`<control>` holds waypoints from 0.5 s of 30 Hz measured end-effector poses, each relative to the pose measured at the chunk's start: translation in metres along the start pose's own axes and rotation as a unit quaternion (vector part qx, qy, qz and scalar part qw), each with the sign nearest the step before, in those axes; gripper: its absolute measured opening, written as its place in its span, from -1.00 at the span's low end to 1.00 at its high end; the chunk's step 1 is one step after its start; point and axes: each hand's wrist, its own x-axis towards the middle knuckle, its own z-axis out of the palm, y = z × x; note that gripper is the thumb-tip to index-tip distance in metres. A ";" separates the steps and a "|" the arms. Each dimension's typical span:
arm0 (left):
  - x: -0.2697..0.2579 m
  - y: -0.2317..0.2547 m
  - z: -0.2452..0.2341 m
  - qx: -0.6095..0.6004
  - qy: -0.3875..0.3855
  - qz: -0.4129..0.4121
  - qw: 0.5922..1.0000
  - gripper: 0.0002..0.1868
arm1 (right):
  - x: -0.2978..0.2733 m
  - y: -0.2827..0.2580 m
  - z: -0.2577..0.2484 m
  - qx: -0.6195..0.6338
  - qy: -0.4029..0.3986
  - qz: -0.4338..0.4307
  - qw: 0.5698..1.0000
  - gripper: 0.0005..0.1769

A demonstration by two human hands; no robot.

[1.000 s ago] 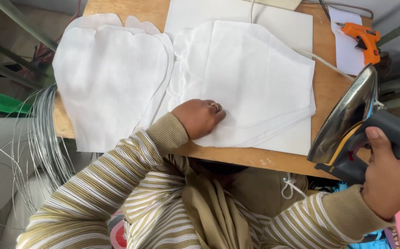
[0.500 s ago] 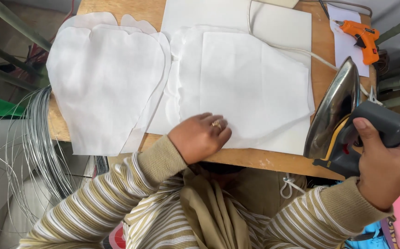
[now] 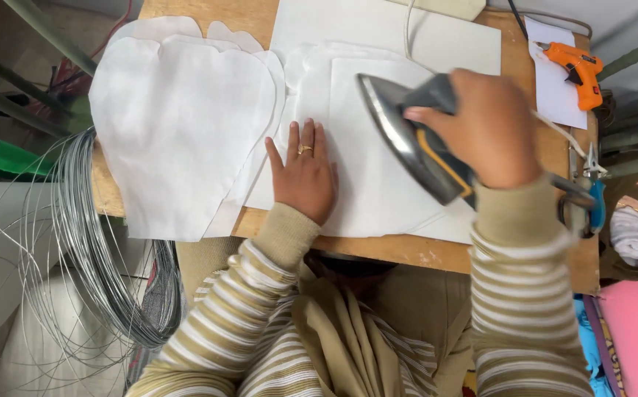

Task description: Ironing white fabric pieces on a wooden table using a handheld iron.

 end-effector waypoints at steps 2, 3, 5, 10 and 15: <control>0.001 0.008 0.014 0.000 0.012 -0.006 1.000 -0.23 | 0.019 -0.002 0.032 -0.007 0.008 -0.022 1.000 -0.40; 0.003 0.011 0.021 0.001 0.024 -0.015 1.000 -0.19 | 0.029 -0.003 0.048 -0.012 0.015 -0.046 0.999 -0.31; 0.012 0.018 0.029 -0.008 0.039 -0.020 0.999 -0.14 | 0.037 -0.006 0.057 -0.019 -0.008 -0.020 1.000 -0.32; 0.033 0.024 -0.016 -0.119 -0.142 -0.019 0.982 -0.14 | 0.037 -0.020 0.043 0.006 -0.042 0.012 0.999 -0.52; 0.033 0.024 -0.006 -0.103 -0.145 -0.012 0.984 -0.15 | 0.045 -0.023 0.042 -0.009 -0.069 0.042 0.997 -0.51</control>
